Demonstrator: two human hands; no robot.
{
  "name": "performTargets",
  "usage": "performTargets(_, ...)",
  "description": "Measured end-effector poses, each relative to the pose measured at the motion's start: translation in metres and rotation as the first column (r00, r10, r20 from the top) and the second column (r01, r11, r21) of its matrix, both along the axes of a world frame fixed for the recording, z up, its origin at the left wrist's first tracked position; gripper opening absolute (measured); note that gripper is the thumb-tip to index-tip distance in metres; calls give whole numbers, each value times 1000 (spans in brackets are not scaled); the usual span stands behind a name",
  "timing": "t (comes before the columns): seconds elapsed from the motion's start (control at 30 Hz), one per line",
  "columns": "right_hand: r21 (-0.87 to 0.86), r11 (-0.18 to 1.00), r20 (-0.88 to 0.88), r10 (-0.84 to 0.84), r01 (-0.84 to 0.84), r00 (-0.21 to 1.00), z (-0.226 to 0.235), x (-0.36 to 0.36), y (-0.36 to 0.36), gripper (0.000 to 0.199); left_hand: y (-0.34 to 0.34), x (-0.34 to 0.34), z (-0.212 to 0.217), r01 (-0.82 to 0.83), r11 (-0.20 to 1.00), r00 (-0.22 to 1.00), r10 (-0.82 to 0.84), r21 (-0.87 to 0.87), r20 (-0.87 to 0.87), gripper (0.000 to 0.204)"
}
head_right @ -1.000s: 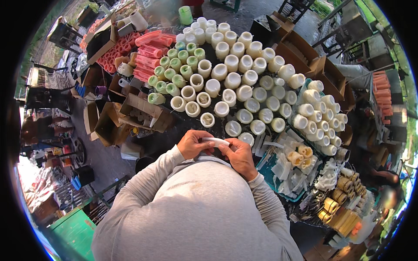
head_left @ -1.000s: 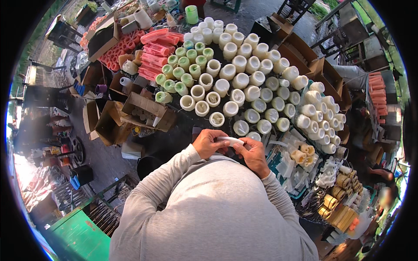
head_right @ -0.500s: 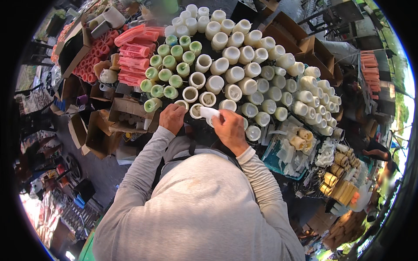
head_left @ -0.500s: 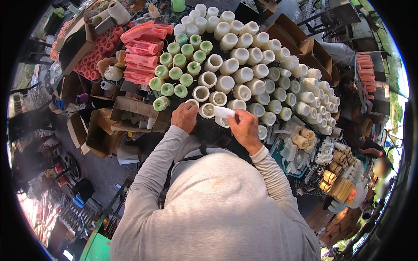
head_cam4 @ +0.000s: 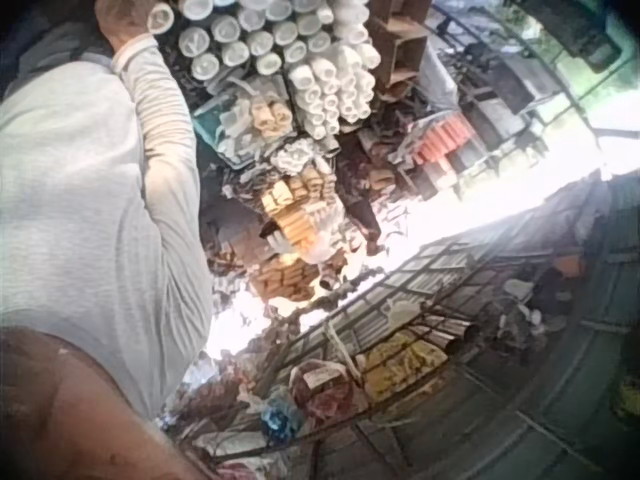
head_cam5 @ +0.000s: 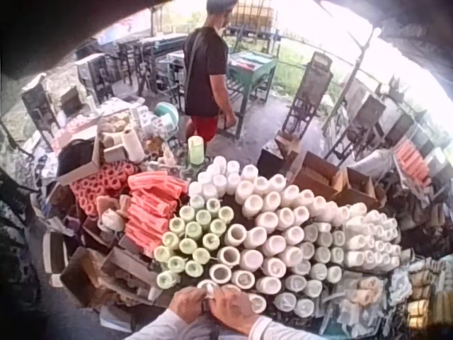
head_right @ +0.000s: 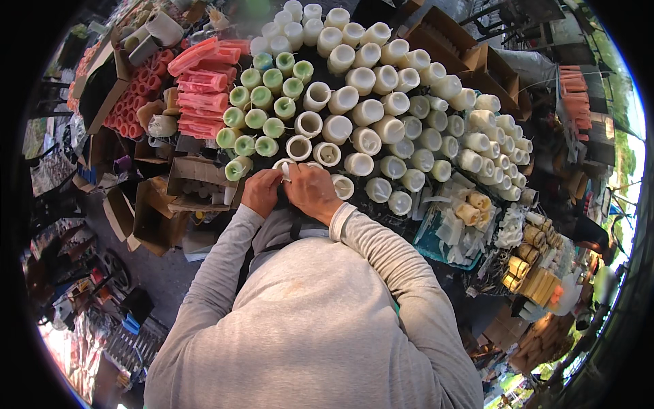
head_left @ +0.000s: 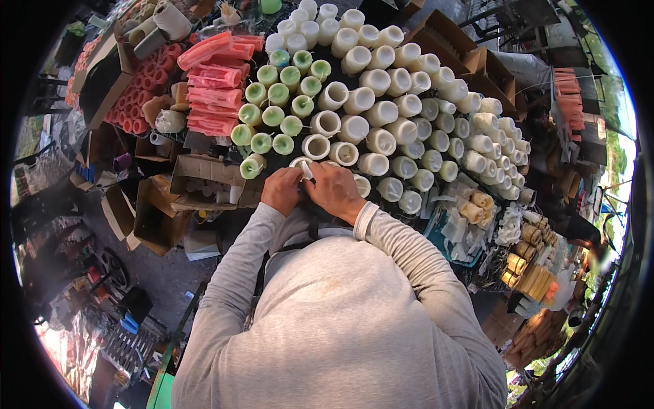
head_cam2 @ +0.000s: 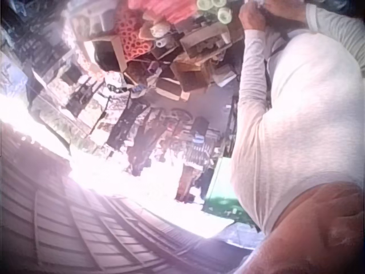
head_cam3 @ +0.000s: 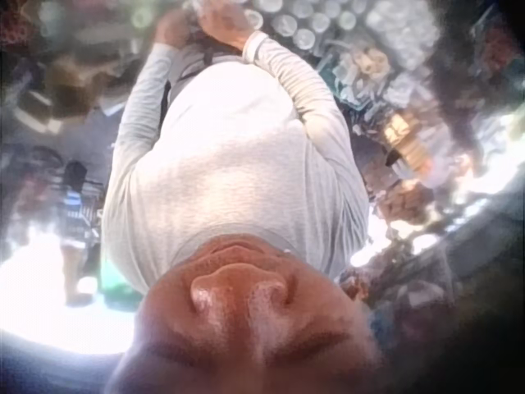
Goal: The person inserts wicks into cylindrical candle molds arranged on a table. The person repeatedly picks up a wick, places it into a mold, and adjusts it by hand. The person handles white and green molds and white wicks throughout the clip.
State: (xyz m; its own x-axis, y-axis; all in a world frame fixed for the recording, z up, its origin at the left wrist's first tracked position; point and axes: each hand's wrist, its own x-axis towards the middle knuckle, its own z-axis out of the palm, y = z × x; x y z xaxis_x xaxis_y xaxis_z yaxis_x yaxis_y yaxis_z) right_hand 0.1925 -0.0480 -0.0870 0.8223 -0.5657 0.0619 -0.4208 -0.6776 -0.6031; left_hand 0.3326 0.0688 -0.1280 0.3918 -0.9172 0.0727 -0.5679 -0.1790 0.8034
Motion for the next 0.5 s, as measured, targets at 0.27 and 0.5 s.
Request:
performTargets(0.27, 237, 966, 21, -109, 101, 994, 29, -66, 4, 22, -8, 11, -4, 51, 999, 998, -51, 12, -25, 9)
performTargets(0.5, 472, 753, -145, -446, 458, 883, 28, -208, 23, 25, -14, 24, -34, 127, 990, 986, -132, 54, 100, 13)
